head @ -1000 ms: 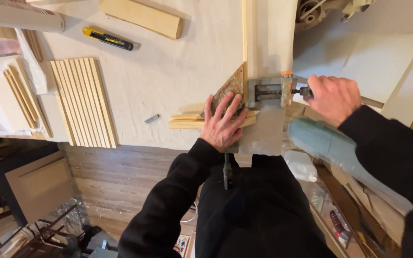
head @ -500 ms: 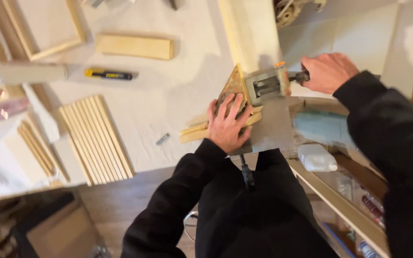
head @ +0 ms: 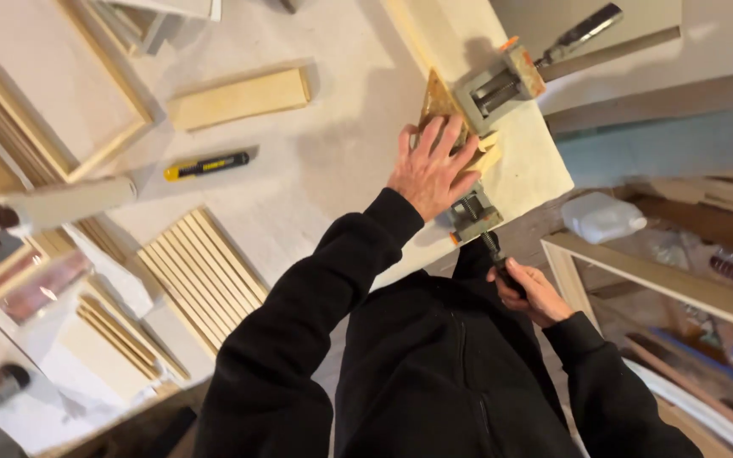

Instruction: The person picks up a wooden picture frame moulding piece, applies wood glue from a bottle along its mitered end, then fits two pieces together in a corner clamp on the workbench, aligning them against the clamp's angled guide. They tighten the clamp, tap the joint with a hammer, release the clamp, and set the joined corner aside before starting the next piece.

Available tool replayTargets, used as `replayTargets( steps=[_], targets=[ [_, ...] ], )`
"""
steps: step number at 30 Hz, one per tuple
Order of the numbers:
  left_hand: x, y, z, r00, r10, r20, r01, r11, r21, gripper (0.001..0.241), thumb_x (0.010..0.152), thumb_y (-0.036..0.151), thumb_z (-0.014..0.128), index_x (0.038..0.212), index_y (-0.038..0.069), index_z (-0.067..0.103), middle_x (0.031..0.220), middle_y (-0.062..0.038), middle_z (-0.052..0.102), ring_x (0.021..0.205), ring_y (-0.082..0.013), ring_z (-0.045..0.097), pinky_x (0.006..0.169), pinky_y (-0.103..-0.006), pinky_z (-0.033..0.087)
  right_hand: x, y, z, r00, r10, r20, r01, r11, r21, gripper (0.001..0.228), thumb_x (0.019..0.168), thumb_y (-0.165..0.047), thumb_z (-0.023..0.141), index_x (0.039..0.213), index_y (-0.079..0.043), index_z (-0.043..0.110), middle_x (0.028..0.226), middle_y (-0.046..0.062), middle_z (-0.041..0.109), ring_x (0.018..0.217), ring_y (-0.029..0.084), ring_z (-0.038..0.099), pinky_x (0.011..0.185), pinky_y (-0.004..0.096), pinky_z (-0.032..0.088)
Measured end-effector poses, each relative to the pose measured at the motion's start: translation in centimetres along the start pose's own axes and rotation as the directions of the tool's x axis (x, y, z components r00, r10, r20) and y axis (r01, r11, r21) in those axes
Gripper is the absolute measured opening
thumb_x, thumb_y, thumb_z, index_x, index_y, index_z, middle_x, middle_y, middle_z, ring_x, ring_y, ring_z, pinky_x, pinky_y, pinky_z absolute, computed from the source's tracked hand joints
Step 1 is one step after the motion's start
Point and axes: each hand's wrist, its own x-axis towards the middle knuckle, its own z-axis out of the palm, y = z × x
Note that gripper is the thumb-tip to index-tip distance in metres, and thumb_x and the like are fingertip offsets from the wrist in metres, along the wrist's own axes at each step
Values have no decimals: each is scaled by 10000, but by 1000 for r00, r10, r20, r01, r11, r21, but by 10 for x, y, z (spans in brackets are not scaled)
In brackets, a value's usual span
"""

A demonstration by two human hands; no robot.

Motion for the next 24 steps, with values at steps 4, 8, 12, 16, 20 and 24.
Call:
replayTargets(
  steps=[4, 8, 12, 16, 20, 24],
  targets=[
    [-1, -4, 16, 1000, 16, -23, -18, 997, -76, 515, 924, 488, 661, 1325, 167, 635, 1476, -142, 475, 1332, -325, 438, 1035, -603, 372, 3, 15, 14, 965, -108, -239, 74, 987, -146, 437, 1099, -427, 574, 1040, 0, 645, 687, -43, 434, 581, 86, 353, 499, 256, 272],
    [-9, 0, 17, 998, 19, -53, -24, 996, -91, 496, 960, 471, 676, 1344, 161, 625, 1474, -148, 468, 1359, -340, 426, 1049, -605, 376, -16, -18, 94, 727, -583, -362, -139, 392, -910, 346, 971, -335, 741, 1033, -16, 622, 826, 102, 588, 768, 309, 587, 663, 421, 485],
    [-11, 1, 20, 999, -4, -49, 0, 996, -87, 507, 920, 461, 684, 1331, 170, 624, 1451, -158, 473, 1352, -340, 428, 1053, -607, 363, -27, -82, 175, 458, -884, -90, -92, 54, -994, 801, 711, -265, 844, 1391, 23, 535, 1363, 256, 574, 1266, 455, 551, 1033, 513, 470],
    [-6, 4, 5, 999, -34, -38, 30, 995, -97, 520, 948, 449, 687, 1384, 174, 612, 1469, -144, 476, 1367, -321, 437, 1096, -595, 355, 18, -114, 207, 392, -918, -60, -76, 33, -997, 954, 753, -263, 904, 1534, 5, 426, 1562, 236, 444, 1413, 427, 461, 1160, 495, 413],
    [-13, -8, -12, 992, -107, -65, 82, 946, -312, 545, 958, 382, 690, 1433, 135, 587, 1484, -123, 492, 1372, -322, 476, 1133, -550, 357, 55, -122, 202, 455, -890, 35, 13, -32, -999, 1024, 691, -257, 912, 1519, 51, 394, 1538, 254, 441, 1334, 446, 475, 1093, 503, 409],
    [-62, -45, -29, 942, -291, 169, 335, 763, -553, 463, 932, 227, 672, 1369, 90, 608, 1337, -131, 615, 1211, -307, 615, 1051, -431, 491, 56, -125, 206, 458, -889, -8, -24, -3, -1000, 963, 729, -209, 896, 1529, 23, 412, 1547, 197, 482, 1362, 388, 504, 1114, 474, 428]
  ],
)
